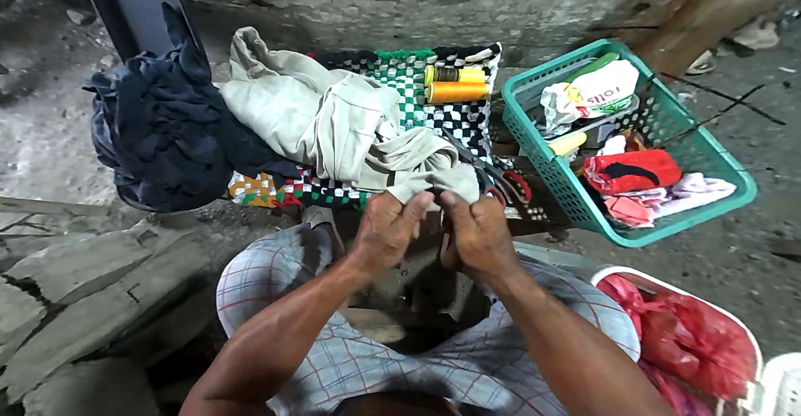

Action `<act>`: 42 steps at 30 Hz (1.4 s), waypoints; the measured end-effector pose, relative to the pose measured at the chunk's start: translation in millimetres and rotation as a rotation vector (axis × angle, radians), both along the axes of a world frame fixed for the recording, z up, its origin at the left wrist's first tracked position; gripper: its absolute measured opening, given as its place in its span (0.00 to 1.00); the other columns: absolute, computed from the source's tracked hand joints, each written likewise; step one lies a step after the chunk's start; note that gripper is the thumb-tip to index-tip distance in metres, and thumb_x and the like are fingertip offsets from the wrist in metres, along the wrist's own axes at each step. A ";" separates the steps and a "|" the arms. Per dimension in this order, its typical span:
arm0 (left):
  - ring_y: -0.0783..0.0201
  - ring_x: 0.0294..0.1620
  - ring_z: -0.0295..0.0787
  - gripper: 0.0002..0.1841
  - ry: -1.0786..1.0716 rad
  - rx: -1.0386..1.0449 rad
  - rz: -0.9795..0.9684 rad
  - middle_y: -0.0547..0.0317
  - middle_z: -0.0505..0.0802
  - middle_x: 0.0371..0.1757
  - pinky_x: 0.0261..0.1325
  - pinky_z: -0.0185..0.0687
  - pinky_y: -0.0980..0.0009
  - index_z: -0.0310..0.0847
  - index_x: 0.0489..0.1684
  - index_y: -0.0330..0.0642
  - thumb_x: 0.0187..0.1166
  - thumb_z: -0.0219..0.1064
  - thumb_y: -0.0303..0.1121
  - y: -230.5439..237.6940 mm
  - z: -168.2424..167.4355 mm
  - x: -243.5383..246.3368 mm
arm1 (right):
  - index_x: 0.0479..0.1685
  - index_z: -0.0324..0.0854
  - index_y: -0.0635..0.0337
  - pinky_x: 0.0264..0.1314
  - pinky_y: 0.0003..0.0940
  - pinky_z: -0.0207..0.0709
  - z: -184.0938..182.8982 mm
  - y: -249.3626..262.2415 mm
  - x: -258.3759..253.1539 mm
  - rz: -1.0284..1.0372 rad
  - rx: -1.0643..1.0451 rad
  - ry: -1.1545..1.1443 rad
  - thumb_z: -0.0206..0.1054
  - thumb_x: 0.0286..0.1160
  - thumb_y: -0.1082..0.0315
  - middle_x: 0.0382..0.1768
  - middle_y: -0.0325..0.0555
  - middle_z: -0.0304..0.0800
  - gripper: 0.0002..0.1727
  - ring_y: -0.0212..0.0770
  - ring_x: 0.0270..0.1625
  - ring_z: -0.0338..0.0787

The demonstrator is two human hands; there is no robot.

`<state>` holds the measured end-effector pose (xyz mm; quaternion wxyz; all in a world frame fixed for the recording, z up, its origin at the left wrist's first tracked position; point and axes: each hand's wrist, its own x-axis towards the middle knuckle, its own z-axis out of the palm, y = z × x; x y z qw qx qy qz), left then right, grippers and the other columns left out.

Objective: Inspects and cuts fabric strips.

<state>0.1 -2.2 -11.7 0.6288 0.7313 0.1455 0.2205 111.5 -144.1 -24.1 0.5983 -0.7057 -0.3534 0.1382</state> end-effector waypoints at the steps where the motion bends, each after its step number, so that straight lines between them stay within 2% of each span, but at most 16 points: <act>1: 0.71 0.17 0.81 0.15 0.019 -0.039 0.024 0.64 0.86 0.20 0.25 0.83 0.71 0.84 0.37 0.39 0.90 0.59 0.39 9.1 0.9 -2.6 | 0.34 0.85 0.56 0.26 0.29 0.81 0.5 -3.0 8.2 -0.029 -0.014 0.031 0.56 0.90 0.56 0.21 0.33 0.83 0.20 0.28 0.22 0.82; 3: 0.68 0.13 0.77 0.17 0.014 -0.070 0.044 0.62 0.83 0.18 0.20 0.81 0.70 0.81 0.35 0.40 0.92 0.55 0.40 28.3 6.8 -5.9 | 0.31 0.80 0.53 0.19 0.29 0.75 3.1 -7.5 22.3 -0.066 -0.030 0.049 0.53 0.92 0.52 0.16 0.34 0.76 0.22 0.30 0.16 0.76; 5: 0.68 0.13 0.76 0.17 0.005 -0.114 -0.010 0.60 0.83 0.18 0.19 0.80 0.71 0.81 0.33 0.39 0.91 0.56 0.39 35.1 9.4 -5.5 | 0.28 0.79 0.52 0.19 0.27 0.74 7.1 -10.2 26.3 -0.052 0.006 0.065 0.54 0.91 0.51 0.16 0.34 0.75 0.22 0.30 0.16 0.75; 10: 0.66 0.18 0.82 0.17 -0.022 -0.136 -0.036 0.58 0.86 0.24 0.24 0.86 0.69 0.82 0.32 0.39 0.92 0.55 0.38 25.3 5.6 -6.8 | 0.31 0.85 0.52 0.28 0.30 0.86 10.6 -11.7 23.9 0.097 0.109 0.202 0.57 0.89 0.54 0.22 0.35 0.85 0.20 0.32 0.23 0.86; 13: 0.63 0.24 0.87 0.24 0.010 -0.128 -0.050 0.57 0.88 0.27 0.32 0.91 0.65 0.80 0.35 0.40 0.93 0.49 0.49 22.8 3.2 -4.7 | 0.33 0.87 0.52 0.34 0.31 0.89 10.1 -5.4 20.3 0.171 0.198 0.253 0.57 0.90 0.57 0.26 0.35 0.89 0.18 0.31 0.28 0.89; 16: 0.67 0.29 0.86 0.31 0.126 -0.123 -0.122 0.60 0.88 0.31 0.34 0.87 0.68 0.81 0.42 0.42 0.85 0.52 0.65 12.4 -1.0 -2.7 | 0.33 0.87 0.52 0.34 0.31 0.90 10.5 -4.8 16.3 0.215 0.207 0.280 0.57 0.90 0.57 0.26 0.35 0.89 0.18 0.31 0.28 0.90; 17: 0.67 0.30 0.86 0.30 0.159 -0.108 -0.146 0.60 0.89 0.32 0.34 0.86 0.68 0.82 0.44 0.42 0.84 0.55 0.64 8.4 -1.8 -1.2 | 0.32 0.86 0.52 0.34 0.31 0.89 10.1 -5.8 15.6 0.230 0.203 0.269 0.57 0.90 0.57 0.26 0.35 0.89 0.18 0.31 0.28 0.89; 20: 0.62 0.39 0.91 0.18 0.234 -0.186 -0.211 0.53 0.93 0.42 0.45 0.92 0.62 0.84 0.58 0.38 0.85 0.64 0.43 2.8 -1.0 2.2 | 0.32 0.86 0.53 0.34 0.29 0.87 9.1 -7.6 14.8 0.249 0.194 0.241 0.57 0.90 0.56 0.26 0.34 0.88 0.19 0.30 0.29 0.88; 25: 0.61 0.31 0.92 0.09 0.217 -0.276 -0.119 0.51 0.92 0.36 0.36 0.92 0.67 0.82 0.51 0.34 0.86 0.61 0.30 -2.7 3.0 4.1 | 0.31 0.83 0.51 0.30 0.30 0.85 4.7 -6.8 20.7 0.106 0.146 0.228 0.57 0.89 0.48 0.25 0.35 0.85 0.22 0.32 0.26 0.86; 28: 0.62 0.35 0.92 0.07 0.170 -0.143 -0.056 0.53 0.94 0.39 0.40 0.93 0.65 0.85 0.51 0.36 0.83 0.65 0.28 -5.8 4.2 2.8 | 0.36 0.83 0.51 0.30 0.30 0.82 5.1 -6.9 17.8 0.085 -0.024 0.117 0.60 0.82 0.37 0.25 0.33 0.84 0.25 0.30 0.27 0.85; 30: 0.65 0.39 0.93 0.05 0.163 -0.043 -0.033 0.56 0.93 0.38 0.45 0.92 0.65 0.85 0.46 0.37 0.79 0.67 0.26 -8.0 4.0 1.8 | 0.42 0.87 0.50 0.33 0.28 0.86 7.4 -4.0 9.7 0.092 -0.108 0.107 0.66 0.78 0.41 0.27 0.31 0.88 0.22 0.27 0.30 0.88; 33: 0.67 0.35 0.90 0.03 0.161 0.053 -0.013 0.58 0.92 0.34 0.41 0.90 0.67 0.85 0.43 0.39 0.78 0.68 0.27 -8.9 2.1 0.4 | 0.33 0.85 0.51 0.31 0.29 0.83 5.3 0.8 2.6 0.036 -0.164 0.047 0.64 0.82 0.48 0.24 0.32 0.85 0.18 0.28 0.27 0.86; 34: 0.66 0.34 0.91 0.04 0.166 0.056 -0.011 0.58 0.92 0.35 0.40 0.91 0.67 0.85 0.45 0.38 0.80 0.68 0.28 -6.4 1.7 -0.3 | 0.31 0.83 0.53 0.29 0.31 0.81 3.8 0.8 4.1 0.006 -0.140 0.016 0.61 0.85 0.51 0.22 0.34 0.83 0.18 0.29 0.25 0.84; 36: 0.63 0.33 0.93 0.08 0.189 0.025 0.016 0.56 0.93 0.37 0.39 0.94 0.64 0.84 0.52 0.37 0.83 0.65 0.29 5.8 1.8 -2.5 | 0.36 0.84 0.56 0.28 0.33 0.83 6.9 -3.8 15.0 -0.047 -0.083 0.017 0.58 0.88 0.57 0.23 0.36 0.84 0.17 0.31 0.24 0.84; 38: 0.60 0.32 0.93 0.07 0.168 -0.002 0.041 0.54 0.93 0.38 0.38 0.95 0.61 0.81 0.52 0.36 0.85 0.63 0.27 19.3 3.0 -3.1 | 0.35 0.80 0.55 0.25 0.30 0.81 11.3 -7.8 25.7 -0.064 -0.059 0.069 0.55 0.89 0.59 0.22 0.35 0.81 0.15 0.32 0.21 0.82; 42: 0.59 0.42 0.93 0.10 0.120 -0.086 -0.019 0.52 0.92 0.48 0.44 0.95 0.60 0.81 0.58 0.37 0.82 0.65 0.25 23.6 0.8 -0.8 | 0.37 0.84 0.57 0.31 0.33 0.87 7.3 -9.7 29.6 0.091 0.068 0.264 0.59 0.87 0.61 0.26 0.39 0.86 0.13 0.35 0.26 0.87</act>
